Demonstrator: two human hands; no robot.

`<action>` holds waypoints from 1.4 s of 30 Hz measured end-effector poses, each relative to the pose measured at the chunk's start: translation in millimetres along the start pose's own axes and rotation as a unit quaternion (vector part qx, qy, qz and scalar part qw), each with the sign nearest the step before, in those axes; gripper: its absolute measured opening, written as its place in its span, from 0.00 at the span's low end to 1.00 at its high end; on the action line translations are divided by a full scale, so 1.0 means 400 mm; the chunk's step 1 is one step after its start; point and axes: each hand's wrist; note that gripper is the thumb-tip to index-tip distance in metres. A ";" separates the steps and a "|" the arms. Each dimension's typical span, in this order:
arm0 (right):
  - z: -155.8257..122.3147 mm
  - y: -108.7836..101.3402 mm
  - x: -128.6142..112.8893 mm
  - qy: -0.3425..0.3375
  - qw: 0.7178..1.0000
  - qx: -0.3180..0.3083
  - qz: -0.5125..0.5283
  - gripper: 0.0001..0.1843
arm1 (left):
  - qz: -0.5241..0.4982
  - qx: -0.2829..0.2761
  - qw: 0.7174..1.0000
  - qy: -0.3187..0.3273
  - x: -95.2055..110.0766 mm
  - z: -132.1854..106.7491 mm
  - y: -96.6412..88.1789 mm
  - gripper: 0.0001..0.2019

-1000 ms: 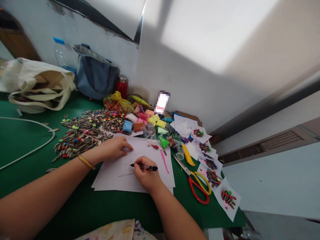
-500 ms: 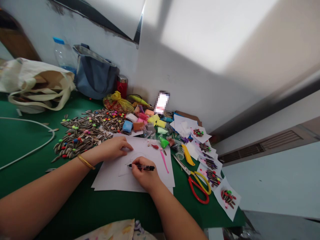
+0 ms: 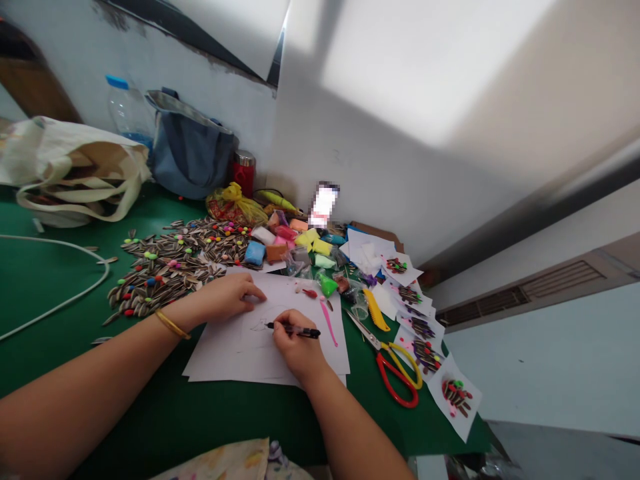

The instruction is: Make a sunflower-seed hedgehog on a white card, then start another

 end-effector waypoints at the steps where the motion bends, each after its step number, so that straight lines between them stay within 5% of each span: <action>1: 0.001 -0.006 0.005 0.002 1.000 0.015 -0.002 0.06 | 0.000 0.000 1.000 -0.001 0.001 -0.001 -0.001 0.17; 5: 0.005 -0.027 0.022 0.025 0.998 0.054 -0.005 0.06 | -0.003 -0.004 1.000 -0.004 0.003 -0.004 -0.004 0.18; 42: 0.005 -0.020 0.024 0.038 0.998 0.013 -0.045 0.06 | -0.002 -0.005 1.000 0.001 -0.004 0.002 0.001 0.18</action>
Point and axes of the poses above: each hand's wrist, its own z-axis towards the middle knuckle, its own y-axis out of the palm, x = y × z, and after that the axes turned 4 degrees about -y, right-handed
